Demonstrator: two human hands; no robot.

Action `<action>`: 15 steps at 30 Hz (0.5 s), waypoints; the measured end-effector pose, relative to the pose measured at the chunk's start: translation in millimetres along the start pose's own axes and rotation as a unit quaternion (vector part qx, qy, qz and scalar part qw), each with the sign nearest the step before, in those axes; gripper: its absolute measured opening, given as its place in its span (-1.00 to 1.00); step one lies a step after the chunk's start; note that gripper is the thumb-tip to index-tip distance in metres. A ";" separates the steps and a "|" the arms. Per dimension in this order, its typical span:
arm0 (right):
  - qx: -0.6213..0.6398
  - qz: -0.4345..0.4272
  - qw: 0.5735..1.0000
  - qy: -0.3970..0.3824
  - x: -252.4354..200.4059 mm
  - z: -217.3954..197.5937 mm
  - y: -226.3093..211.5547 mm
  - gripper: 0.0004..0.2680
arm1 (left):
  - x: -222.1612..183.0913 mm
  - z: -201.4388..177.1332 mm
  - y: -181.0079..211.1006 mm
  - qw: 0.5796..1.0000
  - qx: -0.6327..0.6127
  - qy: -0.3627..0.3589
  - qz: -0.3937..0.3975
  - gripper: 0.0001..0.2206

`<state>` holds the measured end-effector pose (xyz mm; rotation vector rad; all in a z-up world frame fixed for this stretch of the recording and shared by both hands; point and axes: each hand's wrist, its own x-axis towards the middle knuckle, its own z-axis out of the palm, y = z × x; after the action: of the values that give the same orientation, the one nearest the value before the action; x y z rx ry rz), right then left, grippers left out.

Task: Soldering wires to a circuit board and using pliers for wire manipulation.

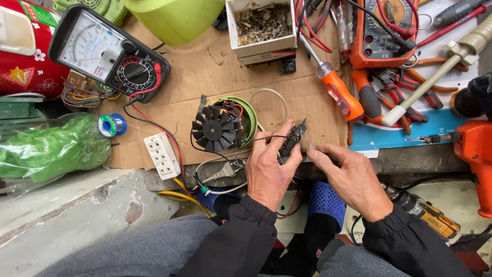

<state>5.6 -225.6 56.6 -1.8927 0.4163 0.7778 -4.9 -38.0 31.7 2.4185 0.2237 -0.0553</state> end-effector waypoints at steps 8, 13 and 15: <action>0.008 -0.013 1.000 0.002 1.4 1.6 8.2 -0.77 | -1.5 2.8 -5.6 1.000 -0.014 0.013 0.009 -0.49; 0.020 -0.010 1.000 0.007 0.8 3.6 8.4 -0.78 | -1.4 2.7 -6.7 1.000 -0.016 0.015 0.009 -0.48; 0.018 -0.011 1.000 0.006 0.9 3.3 8.4 -0.78 | -1.2 2.5 -6.4 1.000 -0.018 0.014 0.008 -0.49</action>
<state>0.2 -226.2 49.4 -1.8658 0.4134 0.7402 -7.2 -35.0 25.8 2.3854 0.2151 -0.0100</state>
